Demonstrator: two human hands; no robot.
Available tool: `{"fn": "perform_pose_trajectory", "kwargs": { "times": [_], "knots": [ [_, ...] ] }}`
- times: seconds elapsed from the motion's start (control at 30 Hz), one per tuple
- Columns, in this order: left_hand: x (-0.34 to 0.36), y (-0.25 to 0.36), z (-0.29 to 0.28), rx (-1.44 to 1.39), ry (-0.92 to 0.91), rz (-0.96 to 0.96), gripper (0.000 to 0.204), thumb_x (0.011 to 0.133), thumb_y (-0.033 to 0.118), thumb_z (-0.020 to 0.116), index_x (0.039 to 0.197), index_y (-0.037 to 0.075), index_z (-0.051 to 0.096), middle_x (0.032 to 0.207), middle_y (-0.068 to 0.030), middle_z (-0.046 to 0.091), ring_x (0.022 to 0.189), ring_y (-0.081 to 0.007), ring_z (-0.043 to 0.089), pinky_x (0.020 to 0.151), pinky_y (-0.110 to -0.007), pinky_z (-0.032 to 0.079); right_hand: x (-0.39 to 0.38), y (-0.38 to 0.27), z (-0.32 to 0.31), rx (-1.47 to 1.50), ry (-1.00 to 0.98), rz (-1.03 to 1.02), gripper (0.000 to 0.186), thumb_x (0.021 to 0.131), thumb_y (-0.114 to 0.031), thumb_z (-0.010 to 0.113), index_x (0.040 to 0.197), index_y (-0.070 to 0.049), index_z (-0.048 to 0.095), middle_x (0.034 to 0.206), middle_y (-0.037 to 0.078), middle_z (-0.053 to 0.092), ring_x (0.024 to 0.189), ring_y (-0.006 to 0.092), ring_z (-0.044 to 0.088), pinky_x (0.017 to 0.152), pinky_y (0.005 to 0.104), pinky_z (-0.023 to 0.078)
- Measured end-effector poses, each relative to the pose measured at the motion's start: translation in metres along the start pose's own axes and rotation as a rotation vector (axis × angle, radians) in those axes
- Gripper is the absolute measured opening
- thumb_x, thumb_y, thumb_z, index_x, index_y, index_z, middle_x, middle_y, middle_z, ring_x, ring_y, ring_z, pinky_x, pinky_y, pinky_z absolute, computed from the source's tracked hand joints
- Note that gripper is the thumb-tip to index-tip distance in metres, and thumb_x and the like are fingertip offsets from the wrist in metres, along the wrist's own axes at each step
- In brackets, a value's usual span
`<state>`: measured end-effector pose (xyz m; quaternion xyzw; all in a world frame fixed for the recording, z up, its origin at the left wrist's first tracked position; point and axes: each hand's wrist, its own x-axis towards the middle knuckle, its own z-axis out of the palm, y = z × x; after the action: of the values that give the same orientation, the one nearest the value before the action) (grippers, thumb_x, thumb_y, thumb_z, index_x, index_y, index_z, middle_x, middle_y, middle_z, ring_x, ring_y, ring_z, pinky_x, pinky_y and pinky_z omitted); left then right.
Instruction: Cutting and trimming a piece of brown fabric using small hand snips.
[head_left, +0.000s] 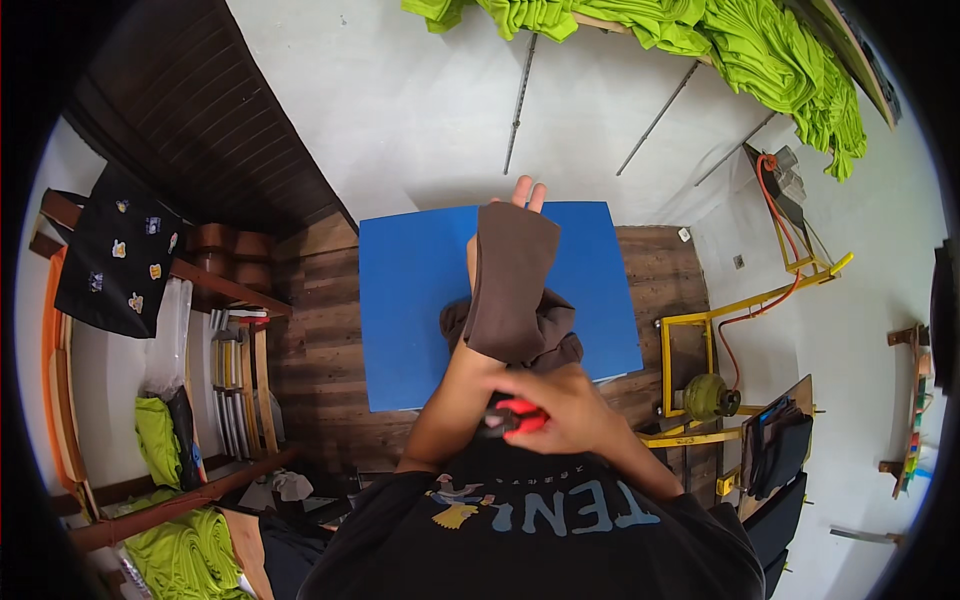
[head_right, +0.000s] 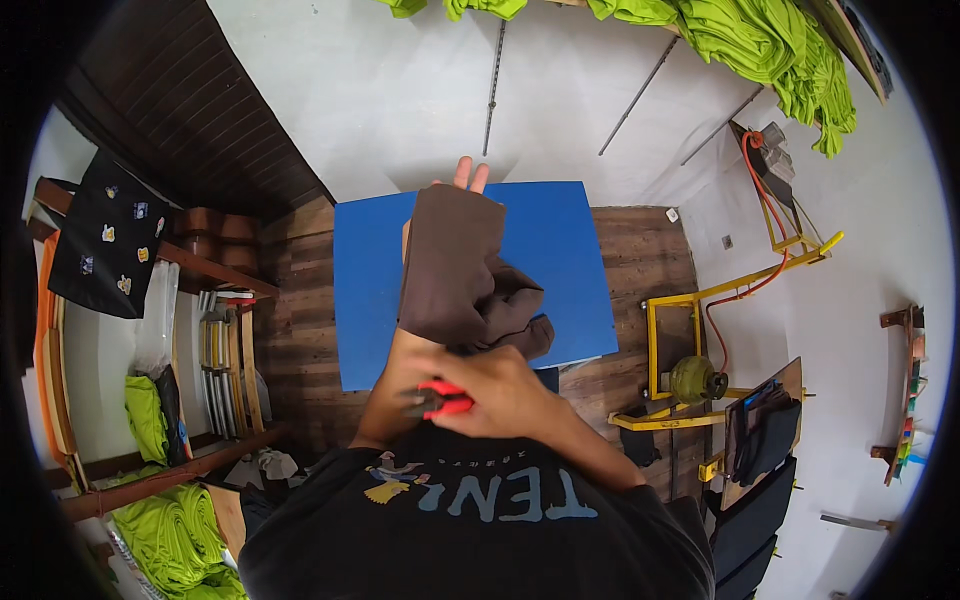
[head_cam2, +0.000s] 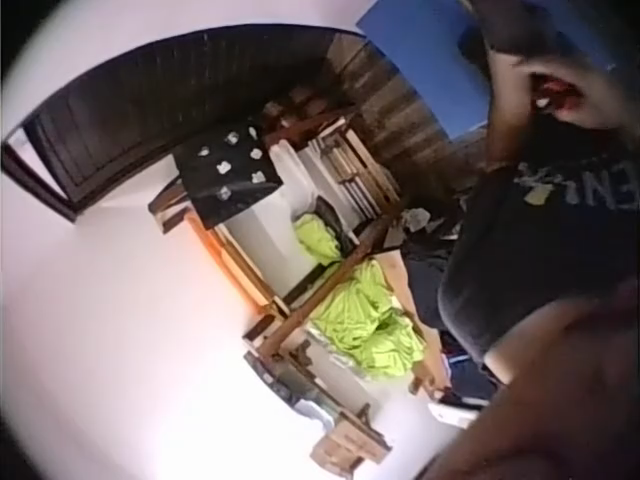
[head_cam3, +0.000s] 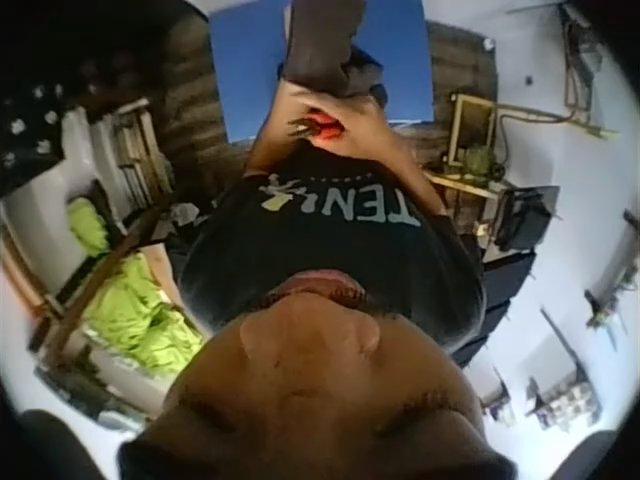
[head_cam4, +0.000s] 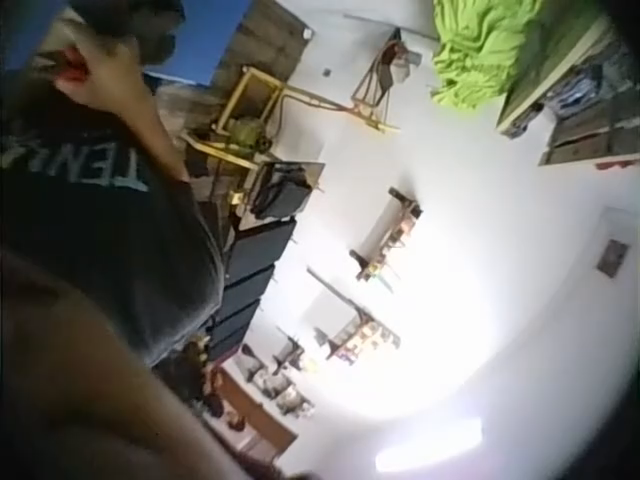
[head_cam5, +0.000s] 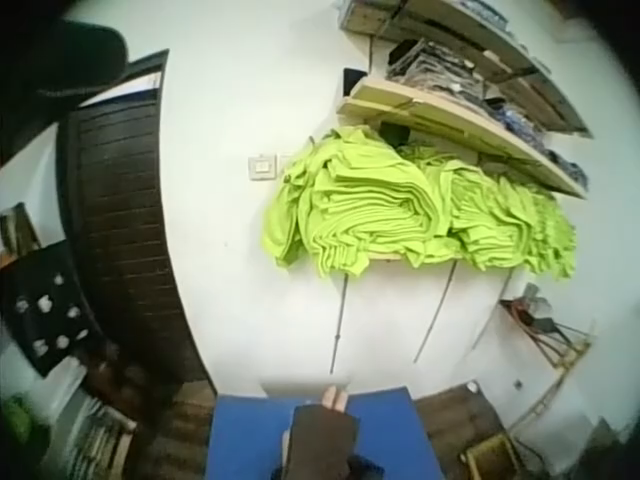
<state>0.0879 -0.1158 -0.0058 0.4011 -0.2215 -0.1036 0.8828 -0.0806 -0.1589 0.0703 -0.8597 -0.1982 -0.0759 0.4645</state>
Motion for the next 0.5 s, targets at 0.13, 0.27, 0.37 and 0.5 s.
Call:
{"fn": "perform_pose_trajectory", "kwargs": {
  "times": [0.13, 0.27, 0.37, 0.5],
  "knots": [
    [-0.0031, -0.0006, -0.0021, -0.84, 0.086, -0.17, 0.032, 0.107, 0.013, 0.03, 0.138, 0.006, 0.035, 0.161, -0.0157, 0.023, 0.15, -0.0325, 0.021, 0.108, -0.038, 0.04, -0.0019, 0.0042, -0.0028, -0.083, -0.07, -0.01, 0.038, 0.07, -0.014, 0.081, 0.106, -0.012, 0.069, 0.071, 0.005, 0.067, 0.062, 0.0256, 0.067, 0.059, 0.0338, 0.054],
    [-0.0027, -0.0016, -0.0001, 0.141, -0.009, -0.019, 0.031, 0.107, 0.014, 0.031, 0.136, 0.006, 0.036, 0.16, -0.0159, 0.025, 0.149, -0.0326, 0.022, 0.108, -0.038, 0.04, -0.0024, 0.0041, -0.0016, 0.162, -0.165, -0.076, 0.04, 0.07, -0.013, 0.081, 0.108, -0.012, 0.069, 0.078, 0.007, 0.07, 0.066, 0.0262, 0.069, 0.06, 0.033, 0.055],
    [-0.0027, -0.0005, -0.0013, -0.904, 0.122, -0.155, 0.028, 0.107, 0.014, 0.031, 0.133, 0.005, 0.038, 0.16, -0.0156, 0.027, 0.149, -0.0325, 0.023, 0.109, -0.038, 0.04, -0.0036, 0.0013, -0.0022, 0.101, 0.0, 0.039, 0.046, 0.07, -0.01, 0.081, 0.113, -0.01, 0.067, 0.076, 0.007, 0.07, 0.066, 0.0228, 0.07, 0.06, 0.031, 0.054],
    [-0.0019, 0.0024, -0.002, -0.752, 0.015, -0.15, 0.025, 0.108, 0.016, 0.032, 0.127, 0.004, 0.042, 0.16, -0.0151, 0.027, 0.149, -0.0315, 0.023, 0.108, -0.038, 0.041, -0.0028, 0.0034, -0.0053, 0.015, 0.009, 0.037, 0.052, 0.069, -0.006, 0.081, 0.118, -0.007, 0.067, 0.07, 0.006, 0.067, 0.06, 0.0189, 0.068, 0.057, 0.0269, 0.051]
  ]
}}
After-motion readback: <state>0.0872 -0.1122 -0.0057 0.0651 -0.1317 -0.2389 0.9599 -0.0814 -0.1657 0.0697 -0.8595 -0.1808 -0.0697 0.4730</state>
